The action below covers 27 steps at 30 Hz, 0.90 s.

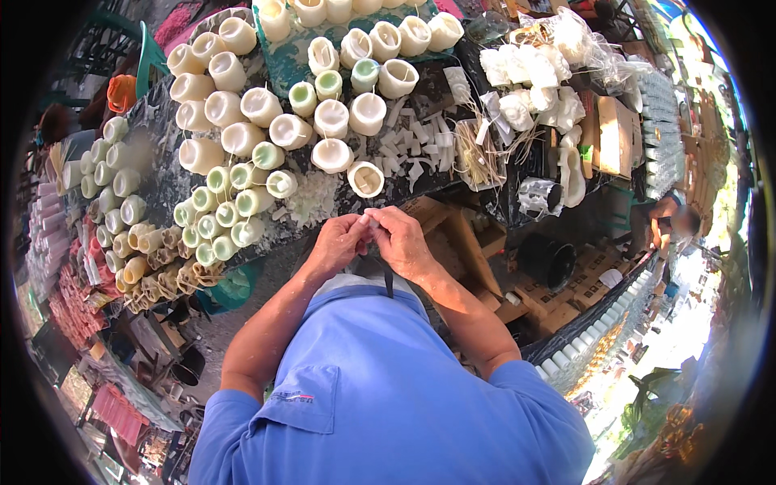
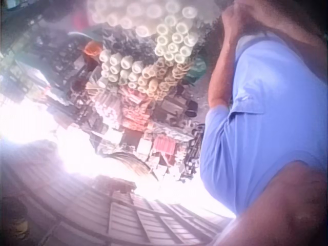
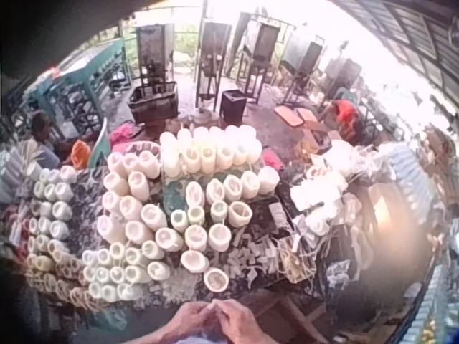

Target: The person repeatedly picks up small white cylindrical candle bodies and inserts wicks into their centers. The person handles the candles one at a time, aligns the wick, and places the finished candles back on the table among many others.

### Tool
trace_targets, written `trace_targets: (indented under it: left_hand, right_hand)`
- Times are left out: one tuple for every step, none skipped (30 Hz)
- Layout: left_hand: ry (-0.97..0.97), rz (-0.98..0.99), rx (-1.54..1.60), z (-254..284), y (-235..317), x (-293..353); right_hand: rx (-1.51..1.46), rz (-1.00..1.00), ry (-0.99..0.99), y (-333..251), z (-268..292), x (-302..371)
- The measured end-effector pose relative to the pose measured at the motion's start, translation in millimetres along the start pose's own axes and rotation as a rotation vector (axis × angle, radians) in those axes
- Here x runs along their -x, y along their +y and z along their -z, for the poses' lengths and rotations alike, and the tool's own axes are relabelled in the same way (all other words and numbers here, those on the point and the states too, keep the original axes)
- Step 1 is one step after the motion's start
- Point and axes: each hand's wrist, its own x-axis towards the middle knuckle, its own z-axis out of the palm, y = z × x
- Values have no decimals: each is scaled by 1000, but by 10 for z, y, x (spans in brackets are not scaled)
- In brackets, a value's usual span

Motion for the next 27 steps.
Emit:
trace_targets:
  left_hand:
    - [1,-20,-25,-25,22,-15]
    - [11,-36,-90,-18,45,-22]
    - [103,-71,-203,-13,61,-18]
    - [195,-114,-312,-9,74,-20]
    - [284,-195,-413,-8,81,-27]
    - [385,-281,-507,-3,88,-48]
    - [426,-384,-594,10,93,-67]
    - [460,-464,-680,24,97,-95]
    - [488,-528,-769,37,101,-126]
    - [466,-561,-796,58,107,-162]
    - [471,-546,-809,83,116,-203]
    - [480,-532,-820,115,121,-235]
    - [490,-536,-827,139,112,-237]
    - [479,-523,-830,160,100,-237]
    - [471,-536,-828,177,90,-248]
    - [456,-545,-823,179,73,-264]
    - [456,-549,-811,166,53,-286]
    - [455,-548,-797,153,33,-309]
    - [458,-548,-784,147,20,-337]
    - [451,-545,-733,138,13,-373]
    - [444,-542,-683,124,6,-412]
    - [427,-523,-621,99,-17,-383]
    - [431,-517,-609,99,-17,-414]
    - [432,-512,-588,96,-14,-440]
    - [433,-491,-561,94,-5,-464]
    - [443,-520,-543,90,2,-480]
    - [453,-529,-519,83,8,-497]
  right_hand:
    - [13,18,38,9,-3,-21]
    - [26,33,76,15,-2,-38]
    - [75,67,114,27,6,-66]
    - [126,102,151,53,27,-127]
    - [178,136,190,83,49,-194]
    - [209,145,189,118,58,-270]
    - [265,161,201,155,66,-340]
    - [320,176,212,191,69,-395]
    - [379,186,213,217,70,-412]
    - [363,246,303,237,65,-404]
    - [365,148,251,257,84,-369]
    - [362,47,186,268,109,-298]
    - [365,-136,93,272,106,-222]
    - [405,-43,90,282,83,-175]
    - [406,59,85,299,56,-147]
    - [418,84,52,318,15,-124]
    - [418,131,23,338,-30,-104]
    - [447,193,41,383,-80,-140]
    - [471,192,49,426,-112,-153]
    - [490,200,57,470,-147,-172]
    - [508,208,64,518,-185,-193]
    - [509,269,135,533,-228,-162]
    - [517,342,212,576,-256,-184]
    - [502,451,337,605,-271,-187]
    - [495,381,245,626,-274,-199]
    - [465,346,201,636,-273,-211]
    - [436,311,156,638,-258,-224]
